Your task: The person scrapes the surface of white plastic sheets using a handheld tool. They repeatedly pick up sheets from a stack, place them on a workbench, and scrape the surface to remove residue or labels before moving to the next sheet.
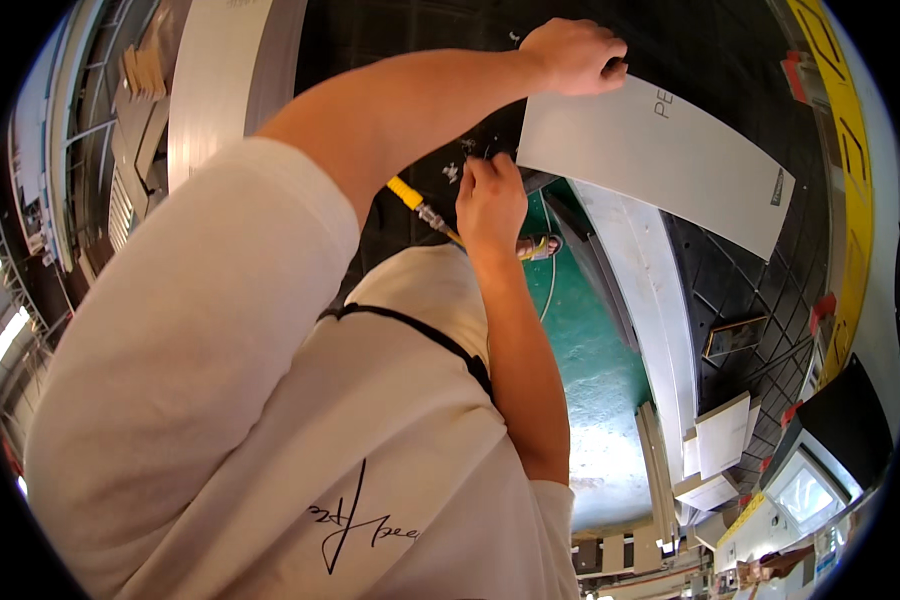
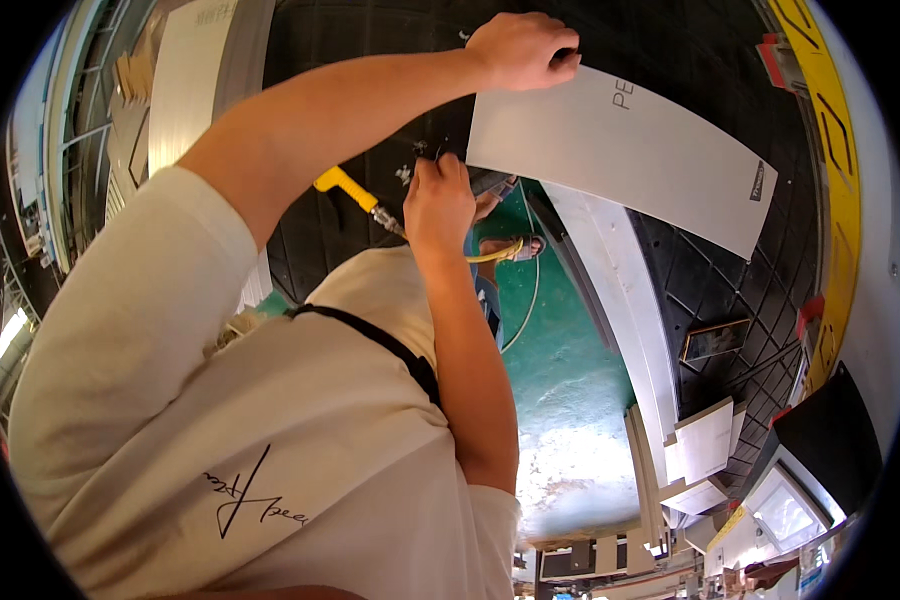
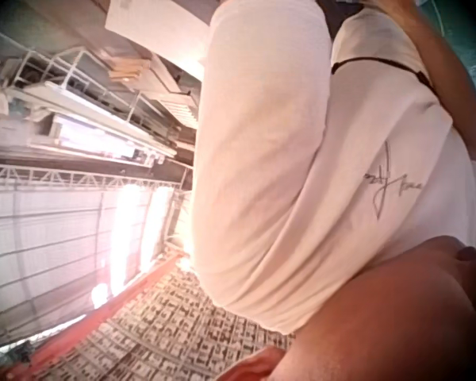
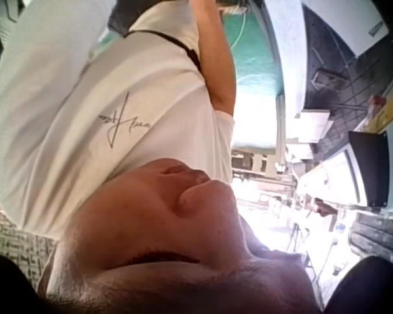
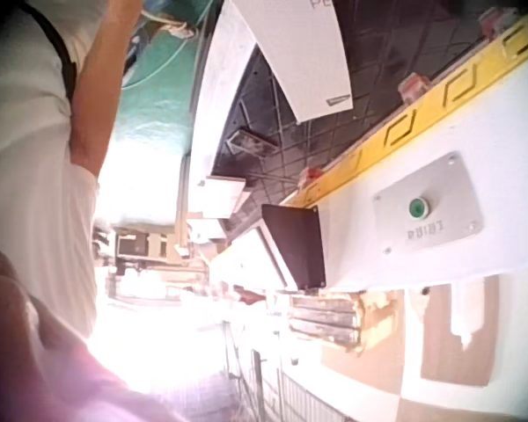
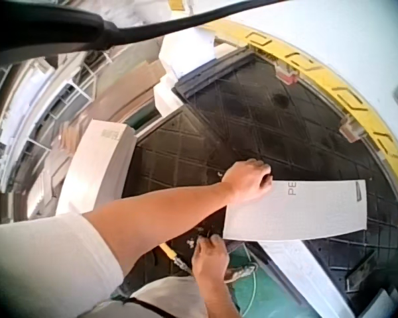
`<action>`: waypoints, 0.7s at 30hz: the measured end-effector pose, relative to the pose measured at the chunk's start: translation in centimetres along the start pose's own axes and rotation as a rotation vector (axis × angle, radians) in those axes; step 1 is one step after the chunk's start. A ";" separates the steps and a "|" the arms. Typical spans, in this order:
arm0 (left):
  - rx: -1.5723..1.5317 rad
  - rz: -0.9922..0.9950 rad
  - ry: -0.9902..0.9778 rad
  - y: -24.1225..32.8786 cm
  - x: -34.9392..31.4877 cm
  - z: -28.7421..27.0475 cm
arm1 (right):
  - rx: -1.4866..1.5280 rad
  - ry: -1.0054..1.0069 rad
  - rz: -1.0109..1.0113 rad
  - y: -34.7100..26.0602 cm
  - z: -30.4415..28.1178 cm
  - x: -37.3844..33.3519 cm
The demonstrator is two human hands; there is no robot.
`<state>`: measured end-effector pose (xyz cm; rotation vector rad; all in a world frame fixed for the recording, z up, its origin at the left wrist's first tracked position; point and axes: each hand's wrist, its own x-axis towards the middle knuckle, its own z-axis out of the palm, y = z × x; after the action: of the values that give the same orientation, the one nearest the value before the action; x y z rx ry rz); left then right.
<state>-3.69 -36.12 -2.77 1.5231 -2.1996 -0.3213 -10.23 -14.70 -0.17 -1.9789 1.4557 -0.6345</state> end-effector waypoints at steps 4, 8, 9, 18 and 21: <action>0.022 -0.051 -0.032 -0.8 -1.1 -0.3 | 0.039 0.148 0.071 3.0 -4.5 0.3; 0.002 -0.055 -0.007 -0.7 -0.8 -0.6 | 0.034 0.334 0.245 5.3 -8.3 2.9; 0.003 -0.057 -0.008 -0.7 -1.1 -0.8 | -0.069 0.243 0.143 4.7 -6.7 2.4; 0.051 0.039 -0.007 -0.7 -1.1 -0.7 | 0.345 -0.155 0.130 2.5 -3.5 -3.1; 0.129 0.250 0.024 -1.1 -0.7 -0.7 | 0.421 -0.183 0.396 6.3 -6.9 -6.2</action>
<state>-2.22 -35.86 -2.81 1.2862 -2.3983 -0.0820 -20.94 -11.37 0.09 -1.3437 1.4099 -0.5153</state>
